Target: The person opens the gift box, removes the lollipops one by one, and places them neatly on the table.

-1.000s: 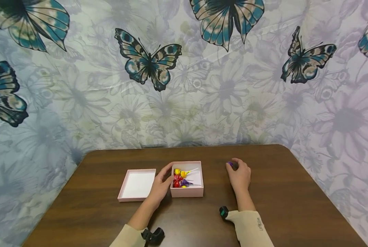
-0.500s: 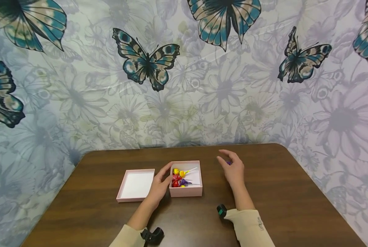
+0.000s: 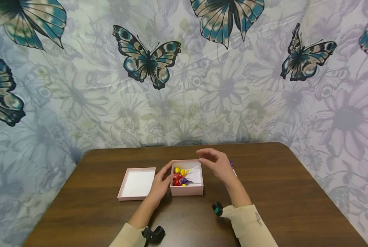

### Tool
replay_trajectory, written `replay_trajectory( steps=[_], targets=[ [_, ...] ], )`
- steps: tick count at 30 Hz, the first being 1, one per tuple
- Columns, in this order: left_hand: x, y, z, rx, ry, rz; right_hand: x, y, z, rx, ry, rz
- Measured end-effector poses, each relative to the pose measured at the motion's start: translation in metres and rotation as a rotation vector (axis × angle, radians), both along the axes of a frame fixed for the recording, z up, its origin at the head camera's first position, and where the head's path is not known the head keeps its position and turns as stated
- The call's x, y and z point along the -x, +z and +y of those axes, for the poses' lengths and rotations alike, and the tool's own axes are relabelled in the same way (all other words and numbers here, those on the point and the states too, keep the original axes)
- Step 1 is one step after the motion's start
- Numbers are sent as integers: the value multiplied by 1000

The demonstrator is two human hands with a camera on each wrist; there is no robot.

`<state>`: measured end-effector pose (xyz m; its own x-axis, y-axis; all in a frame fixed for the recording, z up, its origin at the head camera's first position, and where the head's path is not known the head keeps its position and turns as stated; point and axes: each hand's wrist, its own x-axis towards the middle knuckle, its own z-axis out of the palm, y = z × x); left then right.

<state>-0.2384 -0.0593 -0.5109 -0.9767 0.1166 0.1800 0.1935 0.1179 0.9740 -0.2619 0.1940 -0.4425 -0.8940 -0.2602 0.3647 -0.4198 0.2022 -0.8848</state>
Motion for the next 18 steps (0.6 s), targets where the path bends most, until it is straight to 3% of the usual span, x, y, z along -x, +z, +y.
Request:
replay_trajectory(
  steps=[9, 12, 14, 18],
  targets=[
    [0, 1, -2, 11, -3, -17, 13, 4, -23, -202, 379, -48],
    [0, 2, -2, 9, -3, -20, 16, 3, -28, -262, 462, -87],
    [-5, 11, -1, 17, -8, -17, 18, 3, -30, -297, 504, -115],
    [-4, 12, -2, 24, -9, -21, 21, 3, -35, -358, 581, -140]
  ],
)
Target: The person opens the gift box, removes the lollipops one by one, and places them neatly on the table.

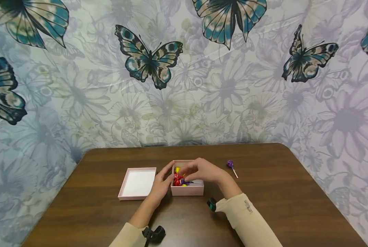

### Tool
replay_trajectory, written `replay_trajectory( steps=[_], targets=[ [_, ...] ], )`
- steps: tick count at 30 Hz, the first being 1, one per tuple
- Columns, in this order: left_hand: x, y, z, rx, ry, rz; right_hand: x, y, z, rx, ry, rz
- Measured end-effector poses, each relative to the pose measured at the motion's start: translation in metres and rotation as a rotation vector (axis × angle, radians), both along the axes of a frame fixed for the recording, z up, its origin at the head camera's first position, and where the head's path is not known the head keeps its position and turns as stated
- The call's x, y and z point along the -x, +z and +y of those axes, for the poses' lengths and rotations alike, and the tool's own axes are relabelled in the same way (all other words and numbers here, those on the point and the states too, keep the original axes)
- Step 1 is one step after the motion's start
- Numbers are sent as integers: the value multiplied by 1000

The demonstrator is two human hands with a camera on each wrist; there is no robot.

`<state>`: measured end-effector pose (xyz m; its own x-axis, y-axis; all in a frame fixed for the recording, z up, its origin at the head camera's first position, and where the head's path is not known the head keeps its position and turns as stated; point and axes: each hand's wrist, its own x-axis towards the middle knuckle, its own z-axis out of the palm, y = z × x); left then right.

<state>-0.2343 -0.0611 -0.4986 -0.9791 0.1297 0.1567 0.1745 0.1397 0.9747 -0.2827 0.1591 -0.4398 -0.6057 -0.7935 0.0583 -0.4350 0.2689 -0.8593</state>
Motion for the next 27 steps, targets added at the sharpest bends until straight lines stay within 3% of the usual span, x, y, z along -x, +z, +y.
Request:
replay_trajectory(
  steps=[4, 13, 23, 27],
  targets=[
    [6, -13, 0, -12, 2, 19, 2, -1, -5, -71, 43, 2],
    [5, -11, 1, -21, 14, 13, 2, 6, -15, -259, 47, 51],
    [8, -10, 3, 2, 20, -13, 3, 7, -19, -308, 44, 11],
    [6, -11, 3, 6, 29, -10, 3, 6, -20, -329, 46, 46]
  ],
)
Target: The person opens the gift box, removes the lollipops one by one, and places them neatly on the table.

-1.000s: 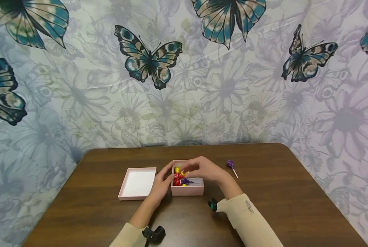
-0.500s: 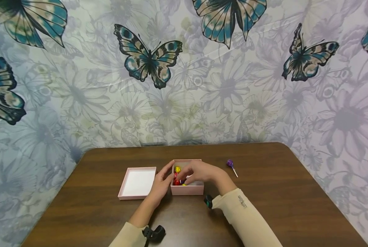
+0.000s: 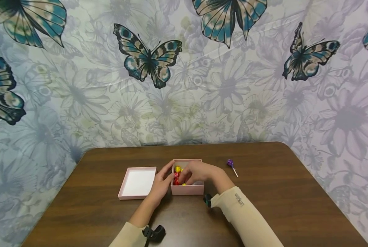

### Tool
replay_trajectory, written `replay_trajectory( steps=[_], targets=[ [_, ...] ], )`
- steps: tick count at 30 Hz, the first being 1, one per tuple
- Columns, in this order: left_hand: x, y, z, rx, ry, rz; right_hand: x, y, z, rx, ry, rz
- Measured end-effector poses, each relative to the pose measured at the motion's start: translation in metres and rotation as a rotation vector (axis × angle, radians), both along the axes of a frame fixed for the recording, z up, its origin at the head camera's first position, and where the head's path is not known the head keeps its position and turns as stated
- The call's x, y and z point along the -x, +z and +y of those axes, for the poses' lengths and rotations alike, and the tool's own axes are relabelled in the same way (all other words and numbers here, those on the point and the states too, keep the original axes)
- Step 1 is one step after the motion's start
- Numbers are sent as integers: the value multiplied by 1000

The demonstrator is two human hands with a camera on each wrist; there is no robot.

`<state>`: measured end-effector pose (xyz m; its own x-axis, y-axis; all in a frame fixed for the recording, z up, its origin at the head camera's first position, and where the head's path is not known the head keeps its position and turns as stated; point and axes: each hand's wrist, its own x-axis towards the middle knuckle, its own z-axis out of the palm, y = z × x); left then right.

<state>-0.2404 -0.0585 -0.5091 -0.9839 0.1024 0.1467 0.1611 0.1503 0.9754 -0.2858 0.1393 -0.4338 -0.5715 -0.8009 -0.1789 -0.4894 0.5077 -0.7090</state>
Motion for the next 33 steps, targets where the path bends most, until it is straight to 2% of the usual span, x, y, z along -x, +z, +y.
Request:
replay_trajectory(
  steps=[13, 20, 31, 33],
  targets=[
    [0, -3, -2, 6, 5, 12, 3, -8, -6, -50, 33, 154],
    [-2, -2, -1, -38, -16, 16, 0, -8, -5, -67, 15, 156],
    [1, -4, -2, -11, -10, 29, 1, -6, -6, -94, 5, 146],
    [-4, 5, -2, -18, -23, 23, 1, -5, -6, -95, 5, 147]
  ],
)
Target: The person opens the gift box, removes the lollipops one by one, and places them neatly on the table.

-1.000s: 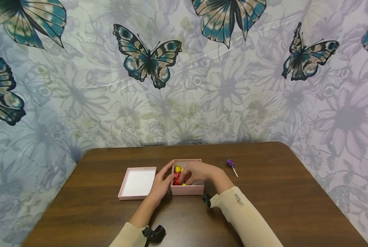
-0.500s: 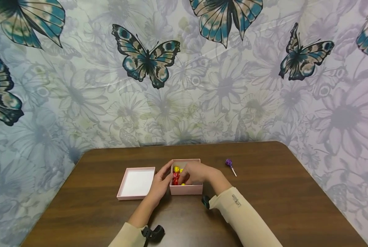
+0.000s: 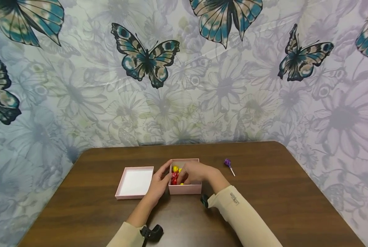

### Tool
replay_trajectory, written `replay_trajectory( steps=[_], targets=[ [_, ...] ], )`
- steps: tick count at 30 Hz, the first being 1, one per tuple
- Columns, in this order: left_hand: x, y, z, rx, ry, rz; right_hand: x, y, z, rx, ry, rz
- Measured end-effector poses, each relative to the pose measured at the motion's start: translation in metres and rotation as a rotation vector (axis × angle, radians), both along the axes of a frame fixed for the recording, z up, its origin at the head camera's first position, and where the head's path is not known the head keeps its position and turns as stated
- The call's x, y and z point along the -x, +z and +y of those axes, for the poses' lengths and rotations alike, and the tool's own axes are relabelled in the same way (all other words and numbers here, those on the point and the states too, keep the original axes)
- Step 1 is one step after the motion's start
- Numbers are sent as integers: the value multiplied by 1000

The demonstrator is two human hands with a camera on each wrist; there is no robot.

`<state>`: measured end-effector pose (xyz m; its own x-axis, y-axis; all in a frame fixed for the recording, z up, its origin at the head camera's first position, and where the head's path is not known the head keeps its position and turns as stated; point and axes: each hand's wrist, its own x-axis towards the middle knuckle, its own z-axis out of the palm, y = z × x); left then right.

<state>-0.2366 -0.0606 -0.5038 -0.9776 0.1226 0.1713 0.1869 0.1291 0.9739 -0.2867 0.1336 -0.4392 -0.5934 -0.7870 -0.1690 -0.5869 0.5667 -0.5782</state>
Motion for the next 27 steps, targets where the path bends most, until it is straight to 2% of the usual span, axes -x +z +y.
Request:
replay_trajectory(
  steps=[5, 7, 19, 27],
  targets=[
    [-1, 1, 0, 3, 5, -9, -1, 0, -1, 7, -2, -11],
    [3, -8, 0, 12, 19, 1, -1, 1, 0, 8, -2, -14],
    [1, -5, 0, 17, 16, -25, -2, 2, 5, 87, -20, -36],
    [1, -8, -1, 18, 6, 8, -3, 1, 11, 172, -51, 55]
  ],
)
